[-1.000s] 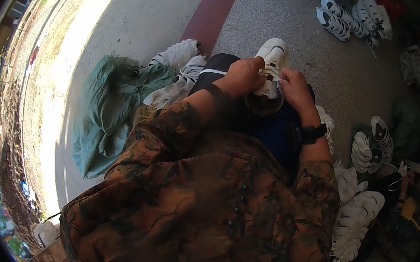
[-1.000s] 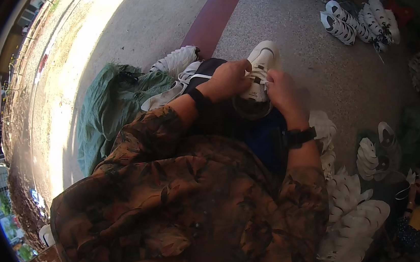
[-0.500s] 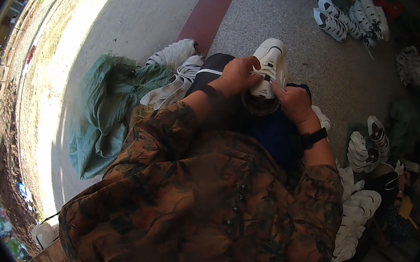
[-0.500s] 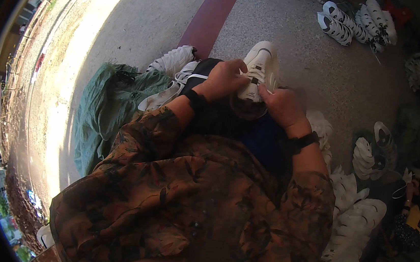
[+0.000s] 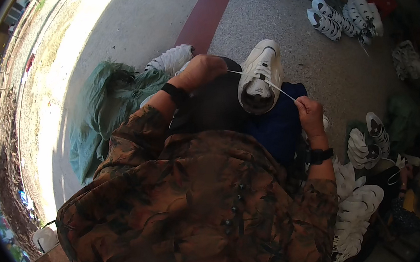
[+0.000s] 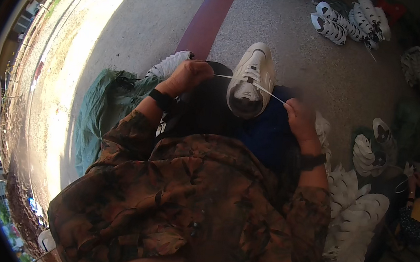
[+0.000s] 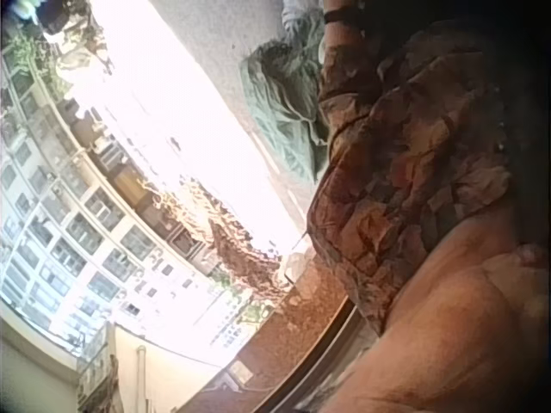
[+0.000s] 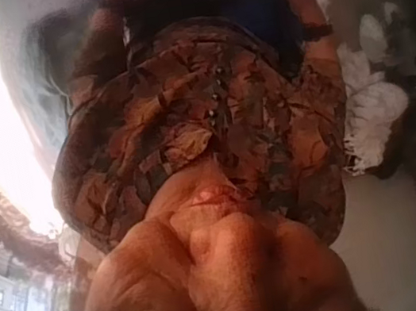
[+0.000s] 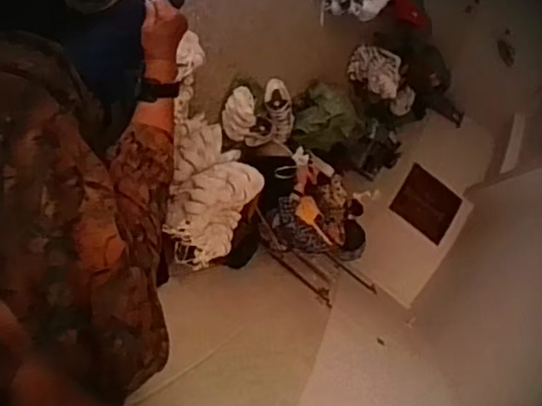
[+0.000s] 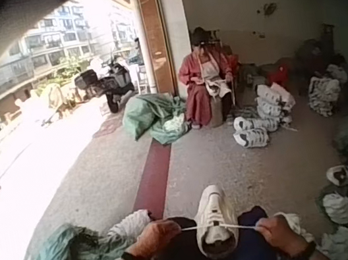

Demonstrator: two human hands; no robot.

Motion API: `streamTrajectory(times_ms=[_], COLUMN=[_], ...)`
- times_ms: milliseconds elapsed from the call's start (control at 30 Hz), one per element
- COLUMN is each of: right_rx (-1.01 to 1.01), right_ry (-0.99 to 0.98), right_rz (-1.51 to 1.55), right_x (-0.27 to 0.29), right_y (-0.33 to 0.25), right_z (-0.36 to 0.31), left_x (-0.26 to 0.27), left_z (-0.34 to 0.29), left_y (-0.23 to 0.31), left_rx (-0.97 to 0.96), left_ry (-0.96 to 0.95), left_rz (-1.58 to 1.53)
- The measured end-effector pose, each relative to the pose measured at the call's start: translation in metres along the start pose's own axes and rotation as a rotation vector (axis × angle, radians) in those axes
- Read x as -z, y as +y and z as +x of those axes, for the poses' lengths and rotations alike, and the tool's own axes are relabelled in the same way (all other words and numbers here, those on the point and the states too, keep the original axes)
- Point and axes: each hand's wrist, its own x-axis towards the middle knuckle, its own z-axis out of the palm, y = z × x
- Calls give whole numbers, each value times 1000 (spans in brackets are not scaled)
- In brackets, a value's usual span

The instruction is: Lacing and organizing shoe uppers during manufacturing process.

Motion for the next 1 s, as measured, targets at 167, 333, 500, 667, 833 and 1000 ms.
streamTrajectory(times_ms=[167,333,500,667,833,1000], right_rx=[-232,-356,-643,-663,-750,-738], right_ry=[26,104,120,114,114,25], right_rz=[-12,14,2,-99,-123,-466], right_x=[41,78,110,133,147,145], right_y=[42,91,132,153,181,196], right_z=[-41,-94,-144,-186,-225,-229], left_x=[48,87,104,109,105,89], left_z=[-54,-119,-178,-223,-249,-237], left_y=[-48,-91,-118,-134,-145,-136], left_rx=[354,599,778,905,978,982], left_ry=[45,167,210,245,168,24], left_rz=[-141,-182,-166,-165,-94,221])
